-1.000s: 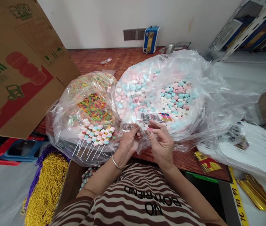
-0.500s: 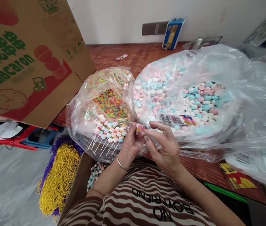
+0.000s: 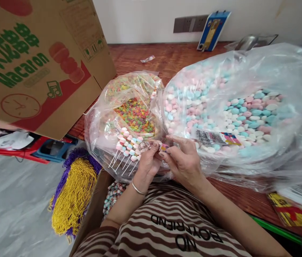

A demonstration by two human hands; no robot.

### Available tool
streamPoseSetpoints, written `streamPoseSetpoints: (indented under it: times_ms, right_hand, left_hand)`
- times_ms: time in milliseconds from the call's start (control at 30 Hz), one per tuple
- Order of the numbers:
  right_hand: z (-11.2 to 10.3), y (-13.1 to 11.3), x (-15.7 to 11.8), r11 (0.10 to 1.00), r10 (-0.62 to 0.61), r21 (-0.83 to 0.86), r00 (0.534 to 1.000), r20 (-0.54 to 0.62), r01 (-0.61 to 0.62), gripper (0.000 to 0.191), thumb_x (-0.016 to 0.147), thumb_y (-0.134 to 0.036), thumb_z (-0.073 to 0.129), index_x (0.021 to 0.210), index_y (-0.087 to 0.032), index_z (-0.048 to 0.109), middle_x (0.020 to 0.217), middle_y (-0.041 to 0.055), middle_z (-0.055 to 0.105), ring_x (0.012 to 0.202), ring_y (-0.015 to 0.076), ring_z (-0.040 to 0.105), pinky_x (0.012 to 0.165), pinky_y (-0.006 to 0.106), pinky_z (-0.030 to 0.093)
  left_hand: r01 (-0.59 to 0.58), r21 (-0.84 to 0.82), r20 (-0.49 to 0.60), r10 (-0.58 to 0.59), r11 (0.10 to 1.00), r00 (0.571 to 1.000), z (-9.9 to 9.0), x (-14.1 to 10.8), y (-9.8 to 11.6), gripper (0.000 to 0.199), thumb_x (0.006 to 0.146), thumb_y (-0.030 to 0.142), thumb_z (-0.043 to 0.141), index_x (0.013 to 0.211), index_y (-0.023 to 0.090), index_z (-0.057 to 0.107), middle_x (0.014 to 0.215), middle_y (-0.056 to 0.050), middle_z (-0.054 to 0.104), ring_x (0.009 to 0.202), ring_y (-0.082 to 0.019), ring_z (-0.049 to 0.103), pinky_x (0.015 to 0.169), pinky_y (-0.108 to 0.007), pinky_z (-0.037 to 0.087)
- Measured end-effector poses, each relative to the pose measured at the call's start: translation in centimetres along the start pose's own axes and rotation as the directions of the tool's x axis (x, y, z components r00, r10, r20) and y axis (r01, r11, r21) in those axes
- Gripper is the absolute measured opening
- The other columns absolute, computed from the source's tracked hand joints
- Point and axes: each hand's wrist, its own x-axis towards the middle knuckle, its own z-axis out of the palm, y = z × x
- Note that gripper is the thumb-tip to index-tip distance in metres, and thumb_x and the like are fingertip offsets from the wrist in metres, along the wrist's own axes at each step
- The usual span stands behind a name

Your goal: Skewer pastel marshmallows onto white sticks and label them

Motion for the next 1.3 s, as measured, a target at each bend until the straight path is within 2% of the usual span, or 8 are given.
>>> streamPoseSetpoints:
  times_ms: [300, 500, 667, 767, 867, 1033, 1167, 1300]
  right_hand:
    - [-0.3, -1.7, 0.0, 0.994, -0.08, 0.066, 0.995, -0.064, 0.084, 0.016, 0.093, -0.019, 0.062, 0.105, -0.028, 0.069, 0.127, 0.0101, 0.07, 0.118, 0.0265, 0.065, 0.099, 0.047, 0.052]
    - [-0.7, -1.7, 0.6, 0.987, -0.002, 0.159, 0.999, -0.053, 0.01, 0.019, 0.093, -0.017, 0.062, 0.108, -0.026, 0.069, 0.123, 0.0119, 0.068, 0.116, 0.0271, 0.065, 0.098, 0.046, 0.054]
    - [2.2, -1.0, 3.1, 0.979, 0.025, 0.196, 0.993, 0.116, -0.048, 0.017, 0.096, -0.02, 0.057, 0.11, -0.022, 0.068, 0.114, 0.0113, 0.07, 0.112, 0.0258, 0.066, 0.096, 0.042, 0.053]
    - [5.8, -2.0, 4.9, 0.996, -0.047, 0.084, 0.906, 0.421, 0.012, 0.014, 0.094, -0.017, 0.057, 0.097, -0.019, 0.07, 0.098, 0.0112, 0.073, 0.096, 0.0266, 0.069, 0.082, 0.038, 0.052]
    - [10.1, -4.6, 5.8, 0.999, -0.053, 0.028, 0.729, 0.682, 0.046, 0.016, 0.096, -0.017, 0.055, 0.098, -0.02, 0.07, 0.087, 0.01, 0.074, 0.081, 0.0247, 0.069, 0.071, 0.033, 0.047]
    - [15.2, -8.1, 4.8, 0.988, -0.019, 0.1, 0.543, 0.84, -0.119, 0.025, 0.1, -0.034, 0.05, 0.11, -0.018, 0.067, 0.093, 0.0104, 0.077, 0.084, 0.0247, 0.07, 0.068, 0.03, 0.042]
    - [14.2, -7.1, 3.2, 0.968, 0.098, 0.06, 0.588, 0.803, -0.243, 0.028, 0.102, -0.027, 0.042, 0.098, -0.016, 0.068, 0.093, 0.0105, 0.076, 0.083, 0.022, 0.069, 0.07, 0.029, 0.042]
    - [10.2, -3.3, 1.1, 0.929, 0.325, -0.105, 0.649, 0.688, -0.354, 0.042, 0.098, -0.018, 0.04, 0.138, -0.017, 0.053, 0.075, 0.0053, 0.072, 0.064, 0.0223, 0.066, 0.06, 0.028, 0.038]
  left_hand:
    - [0.205, -0.141, 0.036, -0.202, 0.969, 0.979, 0.2, 0.2, 1.0, 0.025, 0.079, 0.029, 0.081, 0.068, 0.018, 0.061, 0.064, 0.003, 0.051, 0.057, -0.008, 0.048, 0.059, -0.022, 0.045]
    - [0.086, -0.246, 0.087, -0.066, 0.965, 0.994, -0.9, 0.3, 1.7, 0.028, 0.084, 0.024, 0.078, 0.067, 0.018, 0.056, 0.064, 0.003, 0.047, 0.058, -0.008, 0.044, 0.061, -0.023, 0.043]
    - [-0.154, -0.241, 0.068, 0.175, 0.958, 0.982, -5.3, -0.8, 5.2, 0.035, 0.077, 0.023, 0.085, 0.066, 0.018, 0.052, 0.062, 0.005, 0.042, 0.056, -0.006, 0.041, 0.055, -0.02, 0.038]
    - [-0.304, -0.267, -0.005, 0.315, 0.914, 0.949, -9.3, -2.1, 8.1, 0.039, 0.071, 0.02, 0.089, 0.066, 0.017, 0.051, 0.062, 0.006, 0.041, 0.055, -0.005, 0.039, 0.053, -0.018, 0.036]
    - [-0.446, -0.282, -0.091, 0.439, 0.849, 0.894, -13.1, -3.7, 10.3, 0.039, 0.068, 0.02, 0.092, 0.069, 0.017, 0.053, 0.065, 0.006, 0.045, 0.057, -0.004, 0.041, 0.053, -0.016, 0.036]
    - [-0.533, -0.326, -0.144, 0.516, 0.781, 0.844, -16.6, -5.3, 11.6, 0.035, 0.071, 0.018, 0.09, 0.074, 0.017, 0.055, 0.068, 0.007, 0.05, 0.059, -0.003, 0.046, 0.056, -0.016, 0.038]
    - [-0.488, -0.382, -0.126, 0.479, 0.785, 0.869, -15.4, -5.0, 11.3, 0.035, 0.07, 0.012, 0.088, 0.074, 0.017, 0.054, 0.068, 0.007, 0.05, 0.059, -0.004, 0.047, 0.055, -0.016, 0.039]
    - [-0.388, -0.386, -0.066, 0.394, 0.837, 0.917, -12.5, -3.4, 10.3, 0.031, 0.076, 0.014, 0.085, 0.072, 0.017, 0.054, 0.07, 0.005, 0.05, 0.057, -0.004, 0.046, 0.054, -0.016, 0.038]
